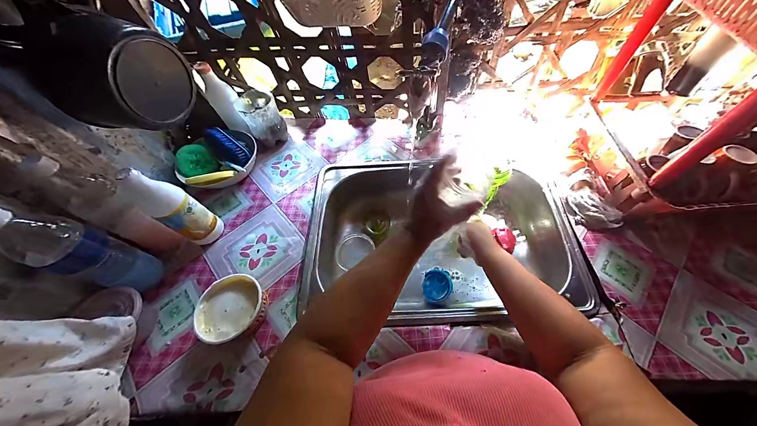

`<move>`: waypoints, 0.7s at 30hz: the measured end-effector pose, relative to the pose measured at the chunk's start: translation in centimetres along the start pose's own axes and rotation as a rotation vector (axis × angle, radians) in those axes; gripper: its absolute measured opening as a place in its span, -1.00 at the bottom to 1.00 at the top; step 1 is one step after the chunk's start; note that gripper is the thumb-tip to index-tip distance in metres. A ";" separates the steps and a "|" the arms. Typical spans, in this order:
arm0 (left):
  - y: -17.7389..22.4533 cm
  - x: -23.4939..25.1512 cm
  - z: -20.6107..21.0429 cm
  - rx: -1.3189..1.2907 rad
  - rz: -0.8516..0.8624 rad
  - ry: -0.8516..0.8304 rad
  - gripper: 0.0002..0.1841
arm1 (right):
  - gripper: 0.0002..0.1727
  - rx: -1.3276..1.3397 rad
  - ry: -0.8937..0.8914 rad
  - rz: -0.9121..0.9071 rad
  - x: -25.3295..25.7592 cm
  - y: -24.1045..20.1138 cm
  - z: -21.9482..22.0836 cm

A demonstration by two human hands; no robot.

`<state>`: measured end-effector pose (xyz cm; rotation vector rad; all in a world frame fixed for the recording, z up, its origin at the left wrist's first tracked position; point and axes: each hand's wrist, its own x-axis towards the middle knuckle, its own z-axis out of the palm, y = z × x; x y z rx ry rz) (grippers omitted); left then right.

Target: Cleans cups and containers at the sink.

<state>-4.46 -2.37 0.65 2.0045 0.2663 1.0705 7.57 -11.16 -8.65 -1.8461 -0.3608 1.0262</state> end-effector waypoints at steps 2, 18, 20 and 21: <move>0.1 0.1 1.3 0.200 0.069 -0.312 -0.05 | -0.63 0.299 0.028 0.103 0.1 1.8 -1.7; -1.7 1.3 6.6 1.104 0.151 -1.087 -0.47 | -0.61 0.559 -0.035 0.326 0.0 3.4 -2.5; -2.0 1.3 6.5 1.122 0.149 -1.093 -0.49 | -0.59 0.510 -0.021 0.280 -0.3 3.2 -2.4; -2.3 1.3 6.5 1.130 0.153 -1.091 -0.49 | -0.58 0.494 -0.011 0.249 -0.6 3.0 -2.4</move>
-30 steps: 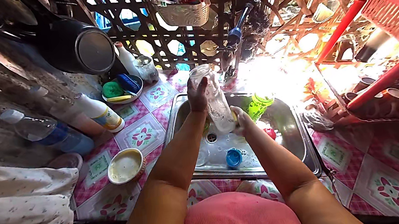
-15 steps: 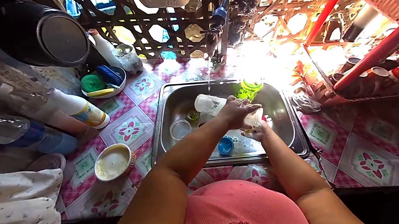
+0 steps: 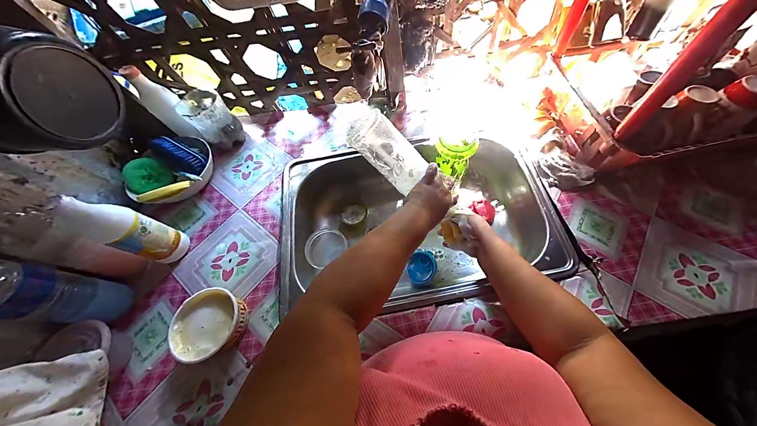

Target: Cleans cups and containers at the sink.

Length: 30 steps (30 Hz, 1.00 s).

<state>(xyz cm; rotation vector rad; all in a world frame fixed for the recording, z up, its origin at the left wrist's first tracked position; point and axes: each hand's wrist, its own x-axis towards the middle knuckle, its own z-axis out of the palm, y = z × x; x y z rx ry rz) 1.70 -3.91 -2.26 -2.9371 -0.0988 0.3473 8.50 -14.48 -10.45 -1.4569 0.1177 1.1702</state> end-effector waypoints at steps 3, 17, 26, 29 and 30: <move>-0.4 0.0 0.4 -0.047 -0.023 -0.027 -0.45 | -0.59 -0.070 0.108 -0.228 -0.7 0.1 -0.1; -5.6 1.9 -0.3 -1.052 -0.540 0.477 0.05 | -0.54 -1.493 0.177 -0.880 -1.6 -14.7 0.5; -4.1 5.3 1.8 -1.268 -0.551 0.699 0.06 | -0.70 -1.470 0.539 -1.113 -1.8 -13.9 -2.7; -2.7 6.7 1.8 -1.197 -0.534 0.692 0.06 | -0.71 -1.439 0.525 -1.098 -1.8 -13.7 -3.5; -2.4 6.8 1.4 -1.174 -0.550 0.653 0.07 | -0.71 -1.453 0.516 -1.093 -1.9 -13.7 -3.6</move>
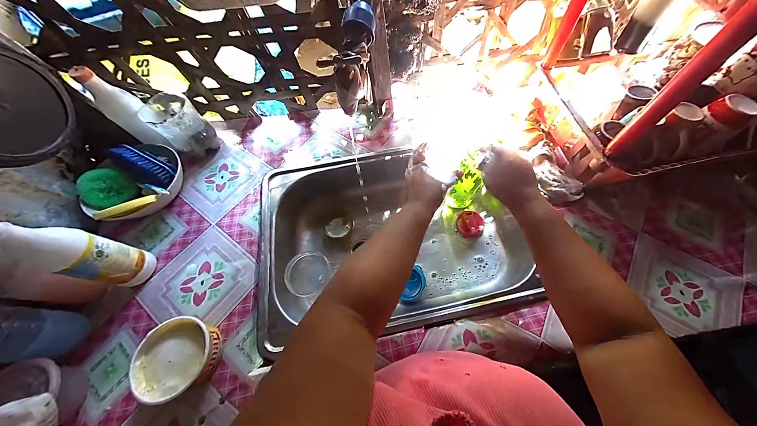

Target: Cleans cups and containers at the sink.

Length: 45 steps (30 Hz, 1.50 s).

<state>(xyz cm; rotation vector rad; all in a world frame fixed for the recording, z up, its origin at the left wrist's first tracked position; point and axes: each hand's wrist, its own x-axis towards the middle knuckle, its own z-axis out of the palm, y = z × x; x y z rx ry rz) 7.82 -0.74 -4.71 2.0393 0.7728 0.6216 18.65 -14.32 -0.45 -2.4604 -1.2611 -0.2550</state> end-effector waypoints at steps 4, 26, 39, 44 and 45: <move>2.0 -1.4 -0.7 0.180 -0.158 -0.074 0.34 | -0.74 -0.040 -0.030 -0.042 -0.2 -0.2 0.3; -11.7 -17.9 -25.3 0.213 -0.222 -0.477 -0.05 | -0.49 1.346 -0.353 0.862 -10.7 -12.8 9.4; -8.0 -6.2 -14.9 -0.191 -0.184 -0.285 -0.29 | -0.33 1.250 -0.077 0.496 -1.1 -18.3 0.6; -3.5 -3.9 -14.0 0.280 -0.181 -0.261 -0.28 | -0.35 0.447 -0.397 0.171 3.7 -20.6 0.1; -2.9 -3.7 -13.9 0.344 -0.196 -0.257 -0.31 | -0.27 0.306 -0.456 0.214 4.1 -21.5 0.1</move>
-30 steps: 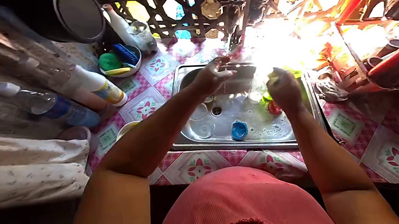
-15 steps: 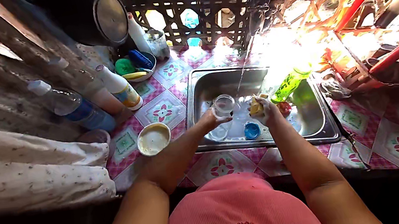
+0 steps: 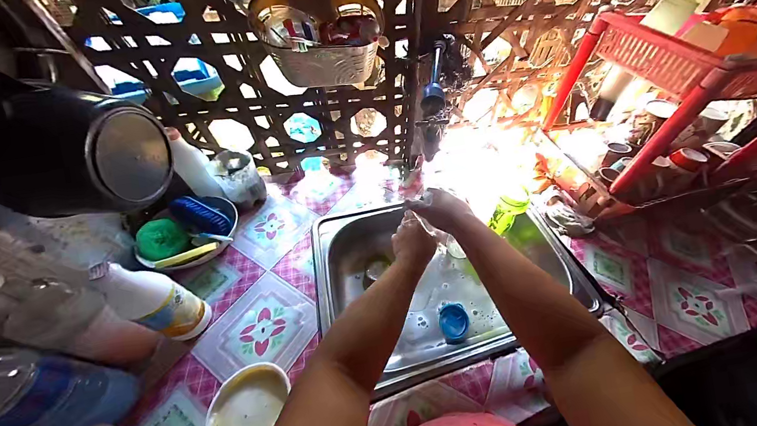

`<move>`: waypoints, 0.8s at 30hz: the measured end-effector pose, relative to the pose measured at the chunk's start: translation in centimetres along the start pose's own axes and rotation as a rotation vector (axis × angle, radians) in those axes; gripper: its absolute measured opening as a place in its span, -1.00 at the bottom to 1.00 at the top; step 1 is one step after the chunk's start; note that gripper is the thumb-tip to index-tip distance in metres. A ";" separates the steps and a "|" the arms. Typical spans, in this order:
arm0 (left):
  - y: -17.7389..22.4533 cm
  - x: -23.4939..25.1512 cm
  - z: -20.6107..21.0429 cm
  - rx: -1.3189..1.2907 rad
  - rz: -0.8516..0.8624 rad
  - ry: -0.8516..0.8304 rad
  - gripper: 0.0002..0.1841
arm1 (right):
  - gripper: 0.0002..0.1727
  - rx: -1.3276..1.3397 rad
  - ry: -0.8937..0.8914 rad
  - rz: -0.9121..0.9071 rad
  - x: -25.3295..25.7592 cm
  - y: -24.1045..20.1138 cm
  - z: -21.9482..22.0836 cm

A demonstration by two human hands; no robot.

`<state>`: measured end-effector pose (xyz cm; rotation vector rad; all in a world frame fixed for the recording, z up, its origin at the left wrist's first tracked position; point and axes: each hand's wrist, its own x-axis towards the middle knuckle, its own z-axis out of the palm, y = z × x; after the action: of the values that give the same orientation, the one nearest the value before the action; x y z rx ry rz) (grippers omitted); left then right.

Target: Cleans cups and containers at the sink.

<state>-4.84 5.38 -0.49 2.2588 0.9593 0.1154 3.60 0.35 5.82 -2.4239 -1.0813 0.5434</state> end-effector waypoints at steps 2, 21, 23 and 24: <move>0.6 0.3 -0.1 0.049 -0.022 0.009 -0.37 | -0.27 -0.166 0.076 0.098 0.4 -1.4 0.9; -2.7 0.6 0.2 -0.389 0.057 0.035 -0.41 | -0.50 -0.251 0.104 -0.254 1.7 -1.4 2.5; -3.9 0.7 -0.3 -0.731 0.108 -0.021 -0.58 | -0.53 0.013 0.066 -0.346 2.4 -0.7 2.2; -4.5 0.3 -0.6 -0.924 0.159 -0.135 -0.66 | -0.59 0.229 0.031 -0.376 2.6 0.1 2.0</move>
<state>-7.56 8.14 -2.86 1.4507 0.4877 0.3832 4.26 2.69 3.63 -1.9644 -1.3406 0.4717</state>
